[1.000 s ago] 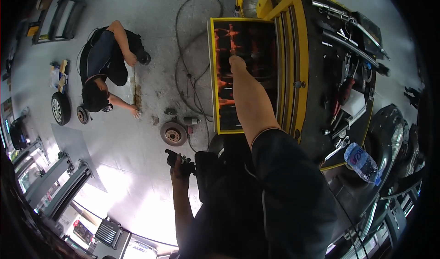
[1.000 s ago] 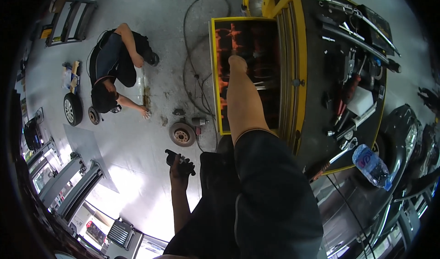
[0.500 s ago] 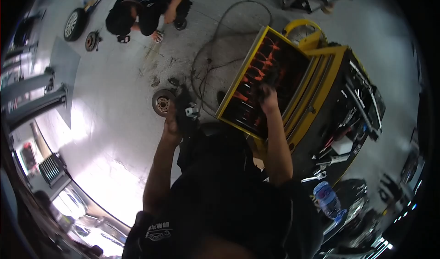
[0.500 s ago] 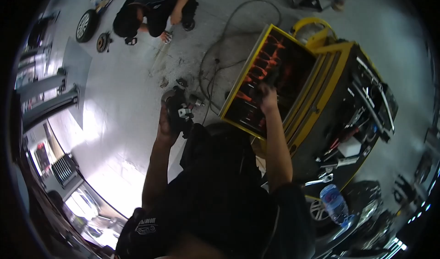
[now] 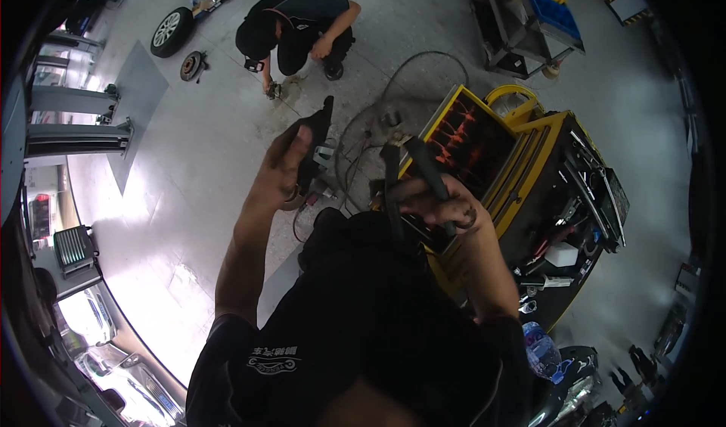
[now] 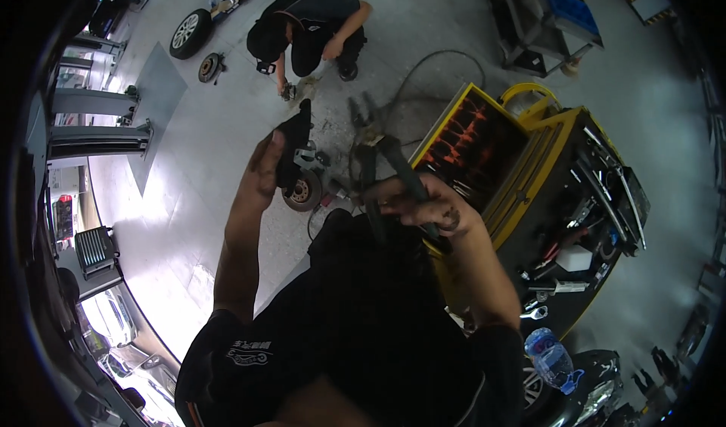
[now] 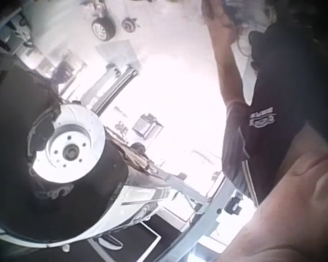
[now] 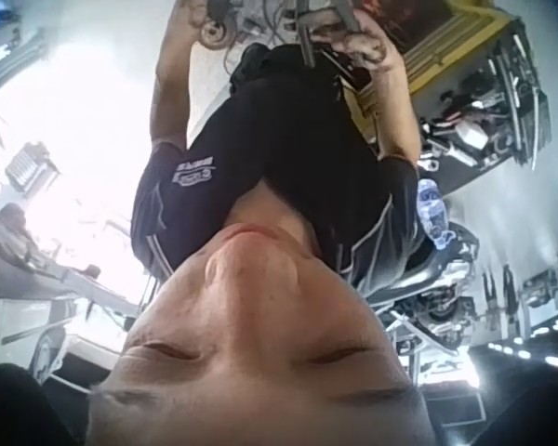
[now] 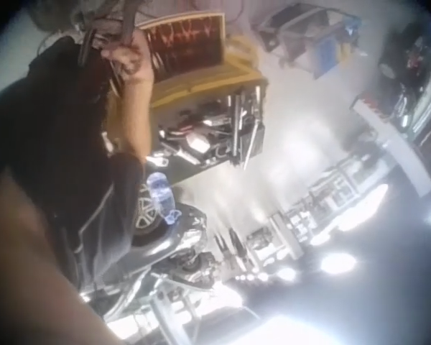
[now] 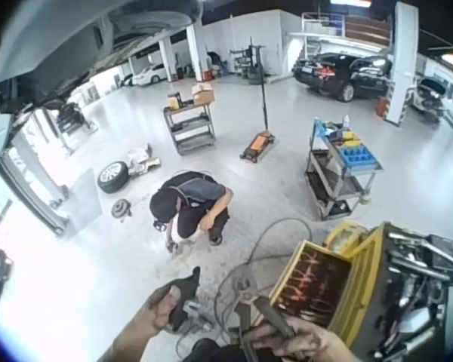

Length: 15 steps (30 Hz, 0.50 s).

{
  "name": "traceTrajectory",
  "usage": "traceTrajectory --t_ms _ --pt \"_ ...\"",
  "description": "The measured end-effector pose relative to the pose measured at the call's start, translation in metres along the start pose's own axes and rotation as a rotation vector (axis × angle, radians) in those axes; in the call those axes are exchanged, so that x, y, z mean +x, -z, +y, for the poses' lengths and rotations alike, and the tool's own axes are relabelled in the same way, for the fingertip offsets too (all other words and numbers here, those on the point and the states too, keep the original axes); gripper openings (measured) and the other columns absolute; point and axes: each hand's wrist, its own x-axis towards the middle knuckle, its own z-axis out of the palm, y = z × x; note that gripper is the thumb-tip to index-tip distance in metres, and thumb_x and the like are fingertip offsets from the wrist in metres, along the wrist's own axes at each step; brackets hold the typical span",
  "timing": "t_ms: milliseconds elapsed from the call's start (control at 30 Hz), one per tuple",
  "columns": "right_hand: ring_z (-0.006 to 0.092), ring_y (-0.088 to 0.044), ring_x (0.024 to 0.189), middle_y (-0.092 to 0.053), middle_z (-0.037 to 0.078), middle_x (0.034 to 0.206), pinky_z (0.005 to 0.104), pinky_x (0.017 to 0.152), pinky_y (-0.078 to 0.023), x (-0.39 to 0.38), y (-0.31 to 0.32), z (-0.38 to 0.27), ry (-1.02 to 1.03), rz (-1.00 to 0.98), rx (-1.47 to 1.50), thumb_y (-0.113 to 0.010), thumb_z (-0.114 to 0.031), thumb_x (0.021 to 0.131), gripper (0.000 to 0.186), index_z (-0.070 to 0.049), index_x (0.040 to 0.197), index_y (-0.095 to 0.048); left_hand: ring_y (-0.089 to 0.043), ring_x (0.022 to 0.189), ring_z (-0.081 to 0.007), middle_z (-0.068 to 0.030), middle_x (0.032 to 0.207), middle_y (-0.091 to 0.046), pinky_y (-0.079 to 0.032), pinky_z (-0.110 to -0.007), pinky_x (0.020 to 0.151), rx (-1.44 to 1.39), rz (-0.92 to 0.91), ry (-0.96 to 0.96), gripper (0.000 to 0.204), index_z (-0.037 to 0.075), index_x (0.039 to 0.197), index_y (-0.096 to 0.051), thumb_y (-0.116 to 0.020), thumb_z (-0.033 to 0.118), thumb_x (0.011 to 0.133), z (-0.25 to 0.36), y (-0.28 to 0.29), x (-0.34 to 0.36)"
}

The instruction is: The recorder is shown replacing brake pads on a vehicle, which involves using tools to remove and install the pads into the caliper.

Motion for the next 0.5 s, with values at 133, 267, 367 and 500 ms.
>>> traceTrajectory --t_ms 133,267,367,500 --pt "0.0276 -0.061 0.124 -0.061 0.027 0.138 0.0374 0.109 -0.047 0.013 -0.016 -0.009 -0.222 -0.198 0.007 -0.074 -0.004 0.074 0.063 0.013 0.133 -0.059 -0.058 0.124 -0.0256 -0.0195 0.132 -0.064 -0.042 -0.035 0.108 -0.014 0.008 -0.082 0.073 -0.005 0.140 -0.057 -0.057 0.056 0.102 0.023 0.031 -0.013" --pt "0.0258 -0.058 0.129 -0.057 0.027 0.143 0.0359 0.109 -0.048 0.026 -0.029 -0.023 -0.375 -0.323 -0.029 -0.070 -0.003 0.077 0.061 0.013 0.135 -0.058 -0.060 0.121 -0.0261 -0.0195 0.128 -0.066 -0.043 -0.036 0.106 0.046 -0.010 -0.117 0.073 -0.006 0.138 -0.058 -0.057 0.057 0.101 0.027 0.051 -0.032" --pt "0.0280 -0.058 0.131 -0.056 0.027 0.144 0.0368 0.110 -0.047 0.034 -0.039 -0.032 -0.431 -0.351 0.035 -0.070 -0.003 0.076 0.065 0.013 0.137 -0.055 -0.060 0.116 -0.0255 -0.0184 0.121 -0.067 -0.044 -0.035 0.103 0.020 -0.169 -0.234 0.076 -0.006 0.139 -0.057 -0.058 0.059 0.100 0.027 0.066 -0.039" --pt "0.0308 -0.056 0.134 -0.056 0.027 0.145 0.0382 0.112 -0.046 0.044 -0.050 -0.038 -0.492 -0.410 0.028 -0.069 -0.002 0.074 0.070 0.013 0.140 -0.052 -0.061 0.090 -0.0181 -0.0126 0.103 -0.066 -0.047 -0.031 0.082 0.080 -0.127 -0.212 0.075 -0.006 0.138 -0.057 -0.058 0.059 0.100 0.025 0.077 -0.040"
